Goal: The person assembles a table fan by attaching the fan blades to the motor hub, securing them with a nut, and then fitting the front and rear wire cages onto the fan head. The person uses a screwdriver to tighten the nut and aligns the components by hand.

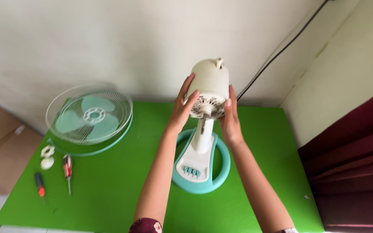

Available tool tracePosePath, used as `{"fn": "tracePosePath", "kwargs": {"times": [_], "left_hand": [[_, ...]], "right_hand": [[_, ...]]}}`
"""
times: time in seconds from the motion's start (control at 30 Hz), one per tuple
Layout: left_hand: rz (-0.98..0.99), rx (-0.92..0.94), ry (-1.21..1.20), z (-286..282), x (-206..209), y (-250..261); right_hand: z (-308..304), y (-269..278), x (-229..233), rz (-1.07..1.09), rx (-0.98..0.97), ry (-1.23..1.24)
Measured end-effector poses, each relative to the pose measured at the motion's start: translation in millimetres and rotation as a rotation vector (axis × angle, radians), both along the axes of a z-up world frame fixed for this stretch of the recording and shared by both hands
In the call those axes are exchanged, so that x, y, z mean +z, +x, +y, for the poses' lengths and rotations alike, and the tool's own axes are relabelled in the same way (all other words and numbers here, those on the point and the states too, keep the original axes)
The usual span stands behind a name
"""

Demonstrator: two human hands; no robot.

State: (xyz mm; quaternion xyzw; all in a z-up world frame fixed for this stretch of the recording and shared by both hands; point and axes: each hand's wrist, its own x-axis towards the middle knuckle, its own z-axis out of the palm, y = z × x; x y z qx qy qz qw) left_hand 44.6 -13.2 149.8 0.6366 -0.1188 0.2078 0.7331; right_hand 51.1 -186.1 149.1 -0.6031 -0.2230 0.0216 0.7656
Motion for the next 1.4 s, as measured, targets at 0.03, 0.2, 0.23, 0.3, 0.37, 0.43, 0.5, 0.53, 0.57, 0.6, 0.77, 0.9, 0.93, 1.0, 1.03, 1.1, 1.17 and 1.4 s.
{"fn": "tracePosePath", "kwargs": {"times": [0.03, 0.2, 0.23, 0.3, 0.37, 0.43, 0.5, 0.53, 0.57, 0.6, 0.77, 0.9, 0.93, 1.0, 1.03, 1.1, 1.17, 1.4], "left_hand": [[-0.006, 0.024, -0.015, -3.2, -0.1, -3.2], [-0.008, 0.14, -0.026, -13.5, 0.6, -9.7], [-0.006, 0.144, -0.048, -14.3, -0.3, -10.0], [-0.007, 0.173, -0.049, -15.5, -4.5, -7.9], [-0.011, 0.222, -0.005, -17.4, -16.4, -8.6], [-0.015, 0.26, 0.058, -19.1, -27.1, -11.3], [-0.015, 0.293, 0.131, -25.0, -36.1, -20.3], [-0.017, 0.312, 0.17, -30.3, -37.7, -26.4], [-0.019, 0.331, 0.209, -32.7, -38.0, -36.1], [0.033, 0.292, 0.189, -34.5, -37.5, -48.7], [0.146, 0.16, 0.184, -39.8, -42.2, -133.8], [0.129, 0.14, 0.237, -20.4, -65.8, -223.7], [0.163, 0.141, 0.268, -10.2, -71.6, -247.0], [0.224, 0.15, 0.282, 12.5, -81.2, -292.3], [0.25, 0.159, 0.266, 24.7, -85.9, -314.6], [0.292, 0.153, 0.181, 39.5, -100.0, -360.0], [0.283, 0.15, 0.061, 56.3, -110.4, -401.6], [0.455, 0.243, 0.012, 120.9, -142.0, -493.6]], "right_hand": [[-0.4, 1.0, -1.0, -0.002, 0.016, 0.015], [-8.1, -0.4, -6.8, 0.001, 0.077, 0.005], [-9.8, -1.1, -8.8, 0.001, 0.088, -0.001], [-12.1, -3.0, -14.3, -0.04, 0.105, 0.011], [-19.6, -9.1, -21.5, -0.063, 0.099, -0.005], [-21.9, -11.9, -20.1, -0.084, 0.077, -0.034], [-26.0, -22.5, -16.6, -0.119, 0.003, -0.075], [-28.5, -29.1, -13.4, -0.141, -0.033, -0.097], [-31.1, -38.6, -10.8, -0.145, -0.058, -0.069], [-35.0, -50.6, -8.4, -0.149, -0.085, -0.042], [-34.8, -116.7, -14.1, -0.205, -0.154, 0.076], [-5.9, -170.8, -39.1, -0.207, -0.158, 0.106], [6.4, -183.4, -46.0, -0.197, -0.158, 0.108], [30.2, -216.0, -60.3, -0.209, -0.103, 0.087], [43.5, -232.9, -67.8, -0.214, -0.075, 0.077], [63.1, -265.6, -86.2, -0.191, -0.04, 0.031], [83.8, -297.1, -101.0, -0.16, 0.005, -0.004], [168.6, -360.1, -148.2, -0.002, 0.2, -0.105]]}}
